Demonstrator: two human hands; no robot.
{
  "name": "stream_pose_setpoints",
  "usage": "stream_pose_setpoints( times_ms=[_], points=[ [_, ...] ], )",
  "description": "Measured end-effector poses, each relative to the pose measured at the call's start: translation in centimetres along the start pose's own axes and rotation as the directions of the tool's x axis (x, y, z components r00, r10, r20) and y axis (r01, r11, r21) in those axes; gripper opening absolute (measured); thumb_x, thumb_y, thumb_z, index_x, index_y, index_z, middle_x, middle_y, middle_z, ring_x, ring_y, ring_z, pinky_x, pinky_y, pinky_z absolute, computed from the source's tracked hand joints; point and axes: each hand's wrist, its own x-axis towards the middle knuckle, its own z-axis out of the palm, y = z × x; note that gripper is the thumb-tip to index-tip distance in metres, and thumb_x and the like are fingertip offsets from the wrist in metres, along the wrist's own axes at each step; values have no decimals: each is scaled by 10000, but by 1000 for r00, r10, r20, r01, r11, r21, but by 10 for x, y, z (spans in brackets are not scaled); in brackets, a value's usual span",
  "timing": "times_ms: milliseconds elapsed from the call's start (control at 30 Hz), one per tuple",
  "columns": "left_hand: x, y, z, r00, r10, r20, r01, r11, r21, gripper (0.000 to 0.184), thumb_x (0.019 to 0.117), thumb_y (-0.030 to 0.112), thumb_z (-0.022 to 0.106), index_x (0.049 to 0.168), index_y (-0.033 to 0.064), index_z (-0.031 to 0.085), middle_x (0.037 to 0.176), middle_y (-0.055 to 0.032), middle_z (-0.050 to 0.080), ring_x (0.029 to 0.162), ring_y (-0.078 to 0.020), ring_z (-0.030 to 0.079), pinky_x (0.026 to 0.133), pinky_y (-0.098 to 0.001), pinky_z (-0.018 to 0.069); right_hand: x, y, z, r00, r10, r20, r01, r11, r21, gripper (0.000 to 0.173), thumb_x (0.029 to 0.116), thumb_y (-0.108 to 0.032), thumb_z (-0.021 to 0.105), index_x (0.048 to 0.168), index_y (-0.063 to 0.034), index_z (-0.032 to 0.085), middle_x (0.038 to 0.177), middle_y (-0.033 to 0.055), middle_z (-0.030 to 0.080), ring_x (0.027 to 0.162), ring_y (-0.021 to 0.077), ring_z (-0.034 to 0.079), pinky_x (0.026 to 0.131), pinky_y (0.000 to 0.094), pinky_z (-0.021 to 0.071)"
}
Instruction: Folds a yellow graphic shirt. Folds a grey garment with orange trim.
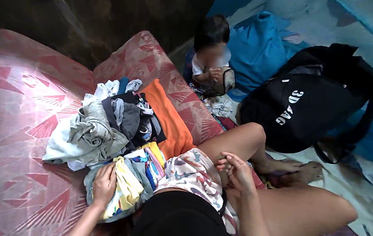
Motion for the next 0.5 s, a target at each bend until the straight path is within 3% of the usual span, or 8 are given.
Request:
stream_pose_setpoints(
  times_ms=[67,200,333,433,500],
  points=[
    [17,-9,-4,996,-53,66,53,999,0,377,1022,33,378,1205,-196,617,1208,-413,613,1201,-597,552,1066,-664,372,1,-1,2,1000,6,14,-6,1000,-8,351,1072,-31,269,1132,8,613,723,2,742,588,103,710,584,244,608],
    [30,-36,8,997,37,-71,-36,999,24,297,1001,-10,458,1087,-219,651,1053,-420,654,1058,-608,618,1004,-647,431,3,-4,2,999,27,37,-27,1000,-17,357,1071,-30,262,1127,5,613,720,0,743,586,104,712,587,248,610],
    [26,-32,10,992,41,-117,-37,999,36,353,1012,59,431,1087,-197,661,1063,-407,657,1067,-600,613,1001,-650,424,3,-2,2,999,27,21,-27,1000,-6,346,1078,-41,266,1133,13,603,716,-4,737,589,103,711,587,249,611],
    [22,-20,8,995,-16,-98,19,1000,24,392,1021,115,402,1171,-174,620,1147,-403,624,1145,-600,569,1031,-682,386,1,-4,5,1000,22,-2,-22,1000,-15,319,1075,-28,292,1151,33,597,727,6,734,596,106,708,597,254,610],
    [18,-21,11,986,-3,-166,3,1000,0,373,1003,121,430,1147,-171,612,1115,-393,626,1098,-580,588,1003,-665,412,0,-4,7,1000,24,-13,-24,1000,-14,315,1072,-20,298,1143,33,601,728,6,735,600,108,710,601,256,611]
  ],
)
